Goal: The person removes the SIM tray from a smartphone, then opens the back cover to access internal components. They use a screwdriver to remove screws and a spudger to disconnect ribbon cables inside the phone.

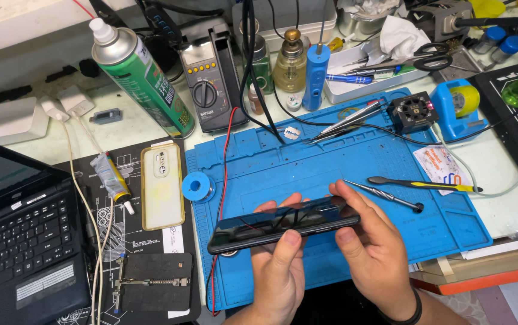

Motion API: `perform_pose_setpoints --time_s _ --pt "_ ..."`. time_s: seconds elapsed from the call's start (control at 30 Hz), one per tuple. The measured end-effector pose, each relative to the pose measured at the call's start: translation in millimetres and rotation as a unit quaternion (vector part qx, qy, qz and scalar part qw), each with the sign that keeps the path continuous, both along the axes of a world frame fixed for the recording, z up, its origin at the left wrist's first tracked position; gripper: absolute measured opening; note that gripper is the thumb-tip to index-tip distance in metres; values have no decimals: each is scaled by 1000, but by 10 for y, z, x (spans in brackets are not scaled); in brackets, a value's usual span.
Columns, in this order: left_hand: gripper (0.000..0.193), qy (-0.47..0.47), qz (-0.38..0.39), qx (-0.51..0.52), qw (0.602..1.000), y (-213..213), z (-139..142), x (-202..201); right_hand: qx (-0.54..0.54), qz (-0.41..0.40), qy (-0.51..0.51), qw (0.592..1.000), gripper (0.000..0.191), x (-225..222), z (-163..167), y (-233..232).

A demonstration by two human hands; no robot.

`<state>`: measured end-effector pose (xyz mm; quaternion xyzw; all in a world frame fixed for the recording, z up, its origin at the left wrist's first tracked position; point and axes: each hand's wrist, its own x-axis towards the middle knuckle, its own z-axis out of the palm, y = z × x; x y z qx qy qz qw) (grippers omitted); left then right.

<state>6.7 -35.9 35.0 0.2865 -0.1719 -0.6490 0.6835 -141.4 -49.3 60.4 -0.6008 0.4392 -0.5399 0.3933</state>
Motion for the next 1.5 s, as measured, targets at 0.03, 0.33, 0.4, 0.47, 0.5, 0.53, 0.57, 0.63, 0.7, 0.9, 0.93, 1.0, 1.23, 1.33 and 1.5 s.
perform_pose_setpoints --time_s 0.03,0.33,0.4,0.47,0.5,0.53,0.57,0.63,0.7,0.9,0.93,1.0,1.23,1.33,1.5 --pt "65 -1 -1 5 1000 1 3 8 8 0 -2 1000 62 -1 5 3" --pt "74 -128 43 -81 988 36 50 101 17 35 -22 999 50 -186 -98 -92" --pt "80 -248 63 -99 962 141 83 233 129 0 -153 980 46 -358 -124 -151" --pt "84 -385 80 -118 912 218 102 410 120 -85 29 989 33 -644 -74 -168" --pt "85 -407 87 -118 902 218 75 446 113 -124 120 979 27 -736 -67 -192" --pt "87 -430 94 -116 890 222 42 469 111 -102 186 971 25 -789 -77 -225" --pt "88 -453 103 -113 878 238 3 467 108 -77 252 959 22 -834 -82 -255" --pt "88 -434 93 -94 891 267 -83 433 56 -13 333 941 22 -836 -104 -281" --pt "89 -419 87 -102 898 258 -187 372 -48 63 365 928 25 -755 -145 -308" --pt "86 -393 77 -133 907 249 -380 341 -106 58 415 902 15 -620 -176 -309" --pt "85 -365 69 -128 920 258 -388 355 -94 67 413 904 13 -624 -173 -319" --pt "83 -322 55 -107 939 281 -393 375 -68 84 408 907 9 -627 -166 -347" --pt "85 -247 32 -77 965 266 -357 390 -37 106 424 899 10 -696 -3 -807" --pt "85 -218 16 -81 972 266 -307 352 -58 74 423 901 9 -673 16 -1196" --pt "78 -132 20 -67 989 216 -212 268 -66 40 521 850 8 -481 -92 -1527"
